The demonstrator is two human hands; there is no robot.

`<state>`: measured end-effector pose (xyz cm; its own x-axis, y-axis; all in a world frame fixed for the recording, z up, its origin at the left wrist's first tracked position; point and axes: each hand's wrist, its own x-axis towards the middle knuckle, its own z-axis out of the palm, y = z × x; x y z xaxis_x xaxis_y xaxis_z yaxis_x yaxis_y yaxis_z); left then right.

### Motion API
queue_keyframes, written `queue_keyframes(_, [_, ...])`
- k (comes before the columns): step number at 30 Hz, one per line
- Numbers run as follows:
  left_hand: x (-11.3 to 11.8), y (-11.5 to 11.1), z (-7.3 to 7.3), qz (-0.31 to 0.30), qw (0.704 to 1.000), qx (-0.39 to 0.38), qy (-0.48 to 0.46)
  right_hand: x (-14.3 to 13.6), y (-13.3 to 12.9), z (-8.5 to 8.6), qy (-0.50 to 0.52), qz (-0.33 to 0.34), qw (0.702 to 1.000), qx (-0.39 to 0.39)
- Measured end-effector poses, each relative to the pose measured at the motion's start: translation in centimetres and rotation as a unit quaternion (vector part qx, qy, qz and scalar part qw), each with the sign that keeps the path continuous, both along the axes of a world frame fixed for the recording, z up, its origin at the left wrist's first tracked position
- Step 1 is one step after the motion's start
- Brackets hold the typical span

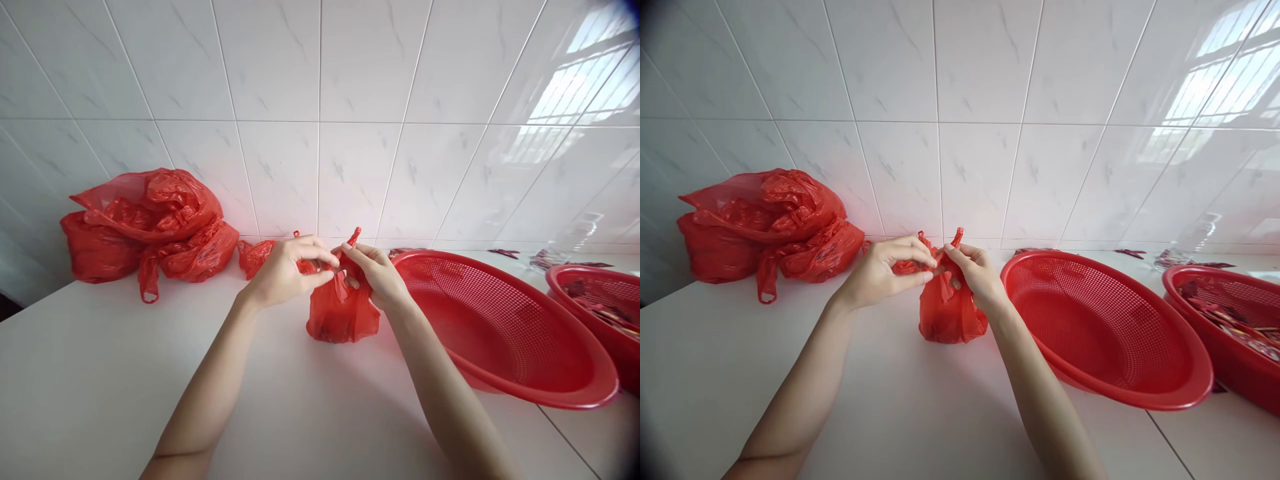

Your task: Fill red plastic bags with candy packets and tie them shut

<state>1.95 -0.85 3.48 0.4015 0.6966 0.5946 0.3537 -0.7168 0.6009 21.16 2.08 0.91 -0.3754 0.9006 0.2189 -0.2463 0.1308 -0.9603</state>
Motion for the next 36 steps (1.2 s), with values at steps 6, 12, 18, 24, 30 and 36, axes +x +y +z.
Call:
queue_keyframes(6, [0.2, 0.0, -0.7, -0.028, 0.991, -0.012, 0.128, 0.7, 0.0, 0.4, -0.020, 0.026, 0.999, 0.004])
queue_keyframes(12, [0.2, 0.2, -0.6, -0.031, 0.994, -0.031, 0.098, 1.2, 0.0, 0.7, -0.018, 0.035, 0.999, 0.004])
queue_keyframes(18, [0.9, 1.2, -0.8, 0.013, 0.995, -0.084, -0.061, 1.5, -0.9, 1.3, -0.074, 0.032, 0.993, 0.082])
queue_keyframes(24, [1.9, 1.8, -1.5, -0.106, 0.966, -0.218, -0.088, 1.4, -1.1, 1.5, -0.116, -0.012, 0.983, 0.139])
queue_keyframes(30, [1.8, 2.4, -2.1, -0.049, 0.957, -0.265, -0.109, 1.5, -0.8, 1.2, -0.185, -0.120, 0.957, 0.188])
queue_keyframes(36, [1.7, 2.7, -2.0, -0.075, 0.931, -0.322, -0.153, 0.9, -0.6, 0.8, -0.241, -0.164, 0.930, 0.223])
